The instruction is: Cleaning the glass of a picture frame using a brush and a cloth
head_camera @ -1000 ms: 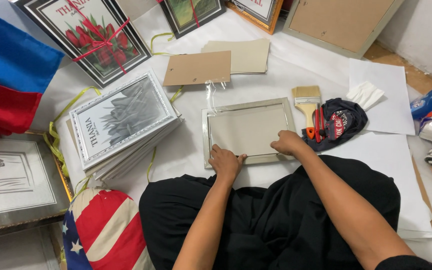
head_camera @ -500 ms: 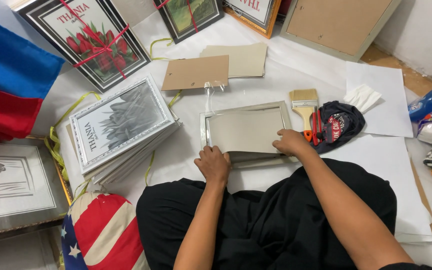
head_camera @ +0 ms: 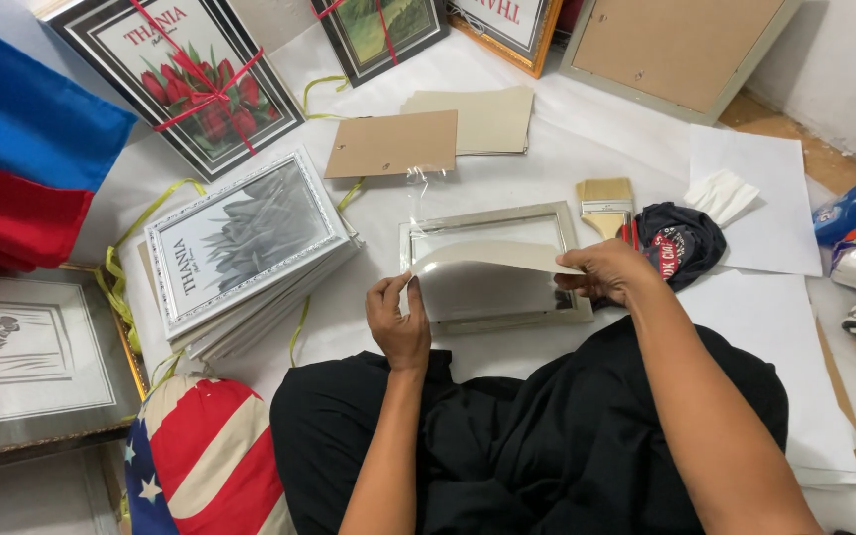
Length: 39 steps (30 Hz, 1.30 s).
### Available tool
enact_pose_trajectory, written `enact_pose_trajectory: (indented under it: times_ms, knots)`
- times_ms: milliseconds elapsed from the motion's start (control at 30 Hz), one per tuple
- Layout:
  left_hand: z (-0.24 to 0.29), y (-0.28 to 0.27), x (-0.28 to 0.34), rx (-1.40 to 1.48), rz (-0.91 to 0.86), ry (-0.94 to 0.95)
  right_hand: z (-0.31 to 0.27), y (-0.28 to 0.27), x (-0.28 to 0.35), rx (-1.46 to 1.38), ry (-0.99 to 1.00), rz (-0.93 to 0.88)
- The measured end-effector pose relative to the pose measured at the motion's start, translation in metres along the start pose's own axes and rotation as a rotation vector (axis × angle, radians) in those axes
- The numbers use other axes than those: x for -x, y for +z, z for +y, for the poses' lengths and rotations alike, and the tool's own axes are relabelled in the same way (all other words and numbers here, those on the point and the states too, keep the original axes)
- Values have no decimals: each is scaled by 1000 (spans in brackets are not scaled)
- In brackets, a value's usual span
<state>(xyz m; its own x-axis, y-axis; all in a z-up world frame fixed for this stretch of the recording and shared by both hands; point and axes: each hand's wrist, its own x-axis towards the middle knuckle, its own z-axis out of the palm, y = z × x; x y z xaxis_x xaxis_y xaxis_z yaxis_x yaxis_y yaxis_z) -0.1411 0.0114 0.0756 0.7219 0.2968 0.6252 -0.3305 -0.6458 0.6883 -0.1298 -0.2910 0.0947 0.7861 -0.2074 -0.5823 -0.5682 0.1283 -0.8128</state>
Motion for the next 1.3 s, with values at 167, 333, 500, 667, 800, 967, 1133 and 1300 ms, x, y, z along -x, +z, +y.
enact_pose_trajectory:
  times_ms: [167,333,500,667,800,967,1133,1300]
  knots:
    - [-2,-1,-2,290,24,-184,1,-20,-19,-123,-78,-140]
    - [-11,5,-4,765,-40,-581,-6,-12,-12,-143,-199,-160]
    - [-43,18,-4,1100,3,-1043,5,-9,-28,131,-210,-28]
    - [-30,13,-18,1244,-150,-1070,8,-3,-43,189,-248,91]
    - [-18,27,-12,1260,-359,-1004,-3,6,-42,85,-298,124]
    - [-30,50,-18,1106,-479,-1007,-14,8,-45,-18,-378,138]
    - [-30,97,-40,897,-431,-1072,-37,16,-37,-86,-387,146]
    - [-42,171,-78,977,-288,-1000,-51,17,-44,-100,-405,345]
